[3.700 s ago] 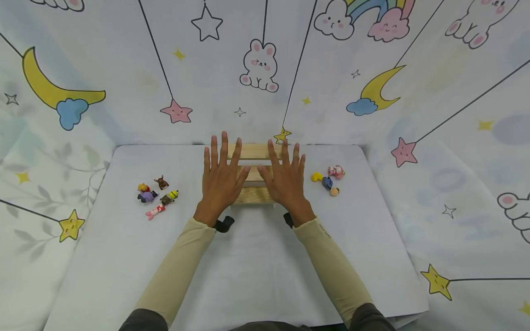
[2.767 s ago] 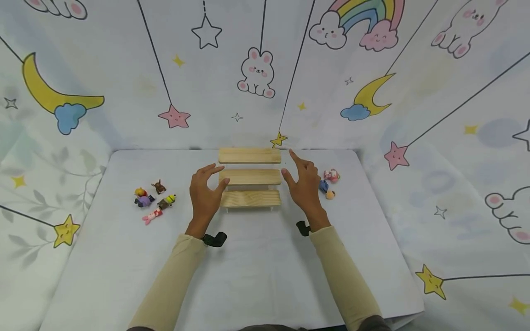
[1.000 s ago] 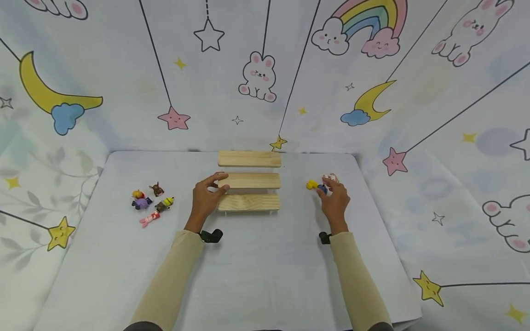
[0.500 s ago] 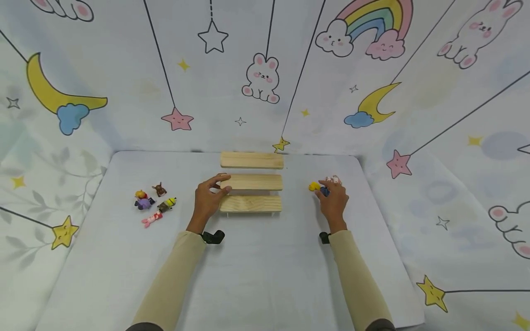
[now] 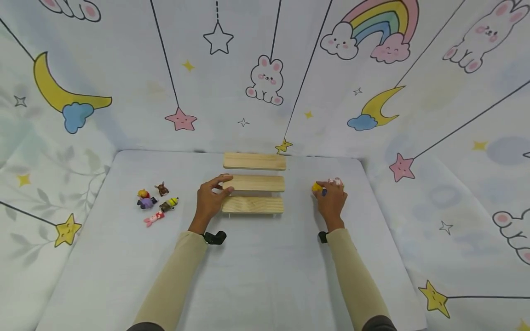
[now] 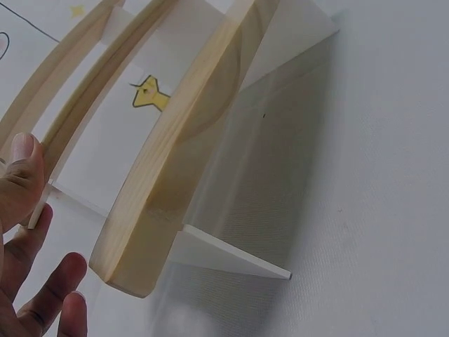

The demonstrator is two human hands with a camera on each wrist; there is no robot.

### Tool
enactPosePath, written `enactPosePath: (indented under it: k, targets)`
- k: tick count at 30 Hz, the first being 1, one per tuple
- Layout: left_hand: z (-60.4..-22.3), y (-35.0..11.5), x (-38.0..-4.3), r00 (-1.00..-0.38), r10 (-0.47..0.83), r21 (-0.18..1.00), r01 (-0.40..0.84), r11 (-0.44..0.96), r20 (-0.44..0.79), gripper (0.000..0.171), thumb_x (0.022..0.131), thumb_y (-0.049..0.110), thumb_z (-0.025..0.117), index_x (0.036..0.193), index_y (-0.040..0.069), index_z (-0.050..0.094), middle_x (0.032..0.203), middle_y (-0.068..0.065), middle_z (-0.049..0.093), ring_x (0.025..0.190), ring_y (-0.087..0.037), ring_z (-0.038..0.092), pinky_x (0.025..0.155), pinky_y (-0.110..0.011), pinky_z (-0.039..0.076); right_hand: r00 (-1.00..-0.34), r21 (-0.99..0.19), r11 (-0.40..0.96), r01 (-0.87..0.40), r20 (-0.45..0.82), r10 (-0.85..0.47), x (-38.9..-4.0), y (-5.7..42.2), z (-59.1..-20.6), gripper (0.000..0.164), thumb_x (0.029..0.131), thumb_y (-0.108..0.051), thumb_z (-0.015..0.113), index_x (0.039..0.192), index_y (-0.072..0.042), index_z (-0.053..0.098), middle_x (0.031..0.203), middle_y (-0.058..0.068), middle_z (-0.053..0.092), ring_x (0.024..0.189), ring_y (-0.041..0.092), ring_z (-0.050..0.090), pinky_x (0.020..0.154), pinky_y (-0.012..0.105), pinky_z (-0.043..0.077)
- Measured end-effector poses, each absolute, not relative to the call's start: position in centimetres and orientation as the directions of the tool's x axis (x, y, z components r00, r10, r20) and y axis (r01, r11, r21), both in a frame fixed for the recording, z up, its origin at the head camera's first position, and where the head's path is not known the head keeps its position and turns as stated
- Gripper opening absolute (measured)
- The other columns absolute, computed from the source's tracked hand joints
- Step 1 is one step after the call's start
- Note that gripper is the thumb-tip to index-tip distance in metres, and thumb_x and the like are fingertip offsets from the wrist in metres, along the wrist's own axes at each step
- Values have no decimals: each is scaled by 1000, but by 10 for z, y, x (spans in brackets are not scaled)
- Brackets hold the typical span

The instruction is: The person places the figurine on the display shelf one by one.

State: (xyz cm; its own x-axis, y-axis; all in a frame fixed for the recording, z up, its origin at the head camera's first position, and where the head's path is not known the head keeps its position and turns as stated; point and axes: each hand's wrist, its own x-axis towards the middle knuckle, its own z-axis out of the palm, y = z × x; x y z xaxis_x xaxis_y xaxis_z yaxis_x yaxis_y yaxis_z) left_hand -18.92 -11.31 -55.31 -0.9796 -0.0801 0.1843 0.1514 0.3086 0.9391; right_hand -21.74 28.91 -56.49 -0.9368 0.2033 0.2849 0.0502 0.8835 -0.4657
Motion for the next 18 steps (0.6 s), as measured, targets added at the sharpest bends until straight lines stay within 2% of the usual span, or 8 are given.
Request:
enactPosePath:
  k: [12, 18]
  targets:
    - [-552, -113, -188, -977, -86, 932, 160, 325, 197, 37, 83, 23, 81, 120, 22, 74, 134, 3, 65, 97, -29, 66, 68, -24, 49, -941, -480, 876, 48, 273, 201, -232, 291, -570, 40, 84, -22, 81, 122, -16, 72, 128, 13, 68, 129, 38, 46, 99, 55, 32]
    - [-551, -113, -187, -978, -77, 933, 160, 323, 194, 38, 84, 27, 81, 121, 22, 73, 135, 3, 65, 100, -33, 65, 70, -25, 50, -917, -491, 868, 79, 305, 256, -239, 290, -570, 39, 84, -20, 81, 122, -14, 72, 119, 13, 70, 117, 36, 51, 93, 52, 32]
